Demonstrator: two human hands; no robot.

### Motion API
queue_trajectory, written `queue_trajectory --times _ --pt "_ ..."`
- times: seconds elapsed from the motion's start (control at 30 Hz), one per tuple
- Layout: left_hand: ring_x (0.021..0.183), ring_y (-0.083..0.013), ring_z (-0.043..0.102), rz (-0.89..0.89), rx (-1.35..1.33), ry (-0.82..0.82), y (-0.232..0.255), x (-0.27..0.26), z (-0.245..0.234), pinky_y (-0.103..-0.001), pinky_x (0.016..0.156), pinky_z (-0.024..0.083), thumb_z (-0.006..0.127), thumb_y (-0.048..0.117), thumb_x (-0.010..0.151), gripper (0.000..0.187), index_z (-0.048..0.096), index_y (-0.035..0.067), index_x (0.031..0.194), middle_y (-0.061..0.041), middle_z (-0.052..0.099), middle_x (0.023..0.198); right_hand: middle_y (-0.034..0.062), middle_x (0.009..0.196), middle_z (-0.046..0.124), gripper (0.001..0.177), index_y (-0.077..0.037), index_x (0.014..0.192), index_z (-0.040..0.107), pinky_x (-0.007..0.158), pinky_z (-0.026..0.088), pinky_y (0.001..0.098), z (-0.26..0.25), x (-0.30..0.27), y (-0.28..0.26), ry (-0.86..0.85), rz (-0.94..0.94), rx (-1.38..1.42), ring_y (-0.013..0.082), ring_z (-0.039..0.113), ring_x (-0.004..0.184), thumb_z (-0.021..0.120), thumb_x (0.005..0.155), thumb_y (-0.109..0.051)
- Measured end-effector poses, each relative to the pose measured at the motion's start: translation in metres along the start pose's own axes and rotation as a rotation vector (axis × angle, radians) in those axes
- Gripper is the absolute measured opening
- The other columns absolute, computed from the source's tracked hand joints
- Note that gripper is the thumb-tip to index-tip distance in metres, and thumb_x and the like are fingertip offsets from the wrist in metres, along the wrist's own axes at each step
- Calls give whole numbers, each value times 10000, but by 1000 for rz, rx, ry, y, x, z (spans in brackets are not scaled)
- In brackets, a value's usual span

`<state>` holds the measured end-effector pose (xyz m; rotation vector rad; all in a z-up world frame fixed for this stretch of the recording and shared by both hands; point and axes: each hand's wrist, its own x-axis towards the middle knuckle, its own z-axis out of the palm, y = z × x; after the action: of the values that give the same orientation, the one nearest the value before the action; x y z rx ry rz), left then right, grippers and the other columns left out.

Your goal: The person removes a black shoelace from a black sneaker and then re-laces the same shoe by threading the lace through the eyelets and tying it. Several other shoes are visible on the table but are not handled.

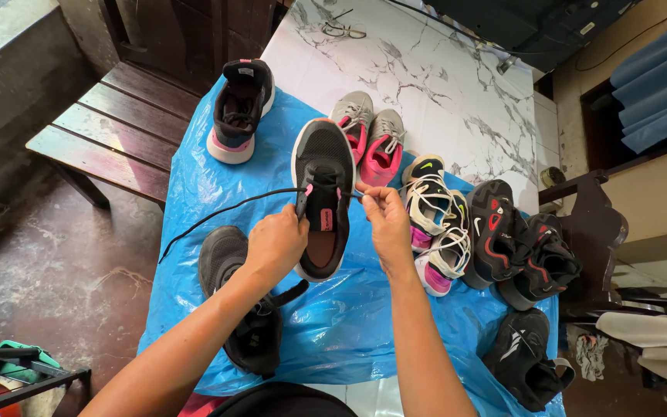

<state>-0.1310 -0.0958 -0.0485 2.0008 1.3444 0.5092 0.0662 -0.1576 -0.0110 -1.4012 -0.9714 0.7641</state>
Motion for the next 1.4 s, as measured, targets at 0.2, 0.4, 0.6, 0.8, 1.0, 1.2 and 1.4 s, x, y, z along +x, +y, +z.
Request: queue_trajectory --times 0.2,0.4,0.6,0.8,1.0,1.2,1.4 --pt "853 -445 683 -65 28 -71 -22 10 28 -543 774 534 520 327 964 386 703 -8 909 -237 710 867 109 1080 717 230 -67 1102 679 918 505 346 4 -10 22 303 -140 -573 230 642 1048 725 922 -202" --pt "826 -409 783 -347 -28 -481 -20 15 21 -472 766 607 467 403 1031 501 695 -10 864 -241 774 861 113 1112 738 259 -79 728 757 870 492 413 -1 -19 45 293 -257 -849 316 653 1036 776 931 -239" --pt "895 -413 697 -140 105 -280 -20 17 16 -508 771 558 596 477 937 484 707 6 925 -219 728 905 104 1010 743 170 -66 979 773 771 546 355 11 -32 58 155 -44 -700 240 705 818 695 908 -199" --pt "883 -434 709 -81 96 -232 -24 13 26 -515 788 557 587 425 966 438 680 -1 1011 -245 733 900 163 1168 703 340 21 1190 714 942 503 405 36 -47 69 -20 -160 -711 338 653 1068 697 902 -157" --pt "898 -417 709 -75 150 -151 -20 15 8 -504 785 557 612 418 963 370 699 60 994 -218 730 910 155 1153 699 274 1 1131 739 963 488 406 37 -46 64 -11 -186 -719 337 639 1083 687 908 -150" --pt "924 -323 626 389 167 314 -30 34 -12 -447 802 473 691 165 863 76 751 120 876 -76 691 893 67 1031 714 122 -78 987 769 904 504 382 25 -12 51 104 -197 -781 278 633 973 711 903 -145" --pt "945 -256 609 595 353 226 -46 45 -4 -447 860 399 698 86 780 147 760 150 897 -13 692 882 98 1149 666 98 -118 900 802 973 447 405 28 23 59 -26 -298 -784 324 541 1129 771 807 -124"
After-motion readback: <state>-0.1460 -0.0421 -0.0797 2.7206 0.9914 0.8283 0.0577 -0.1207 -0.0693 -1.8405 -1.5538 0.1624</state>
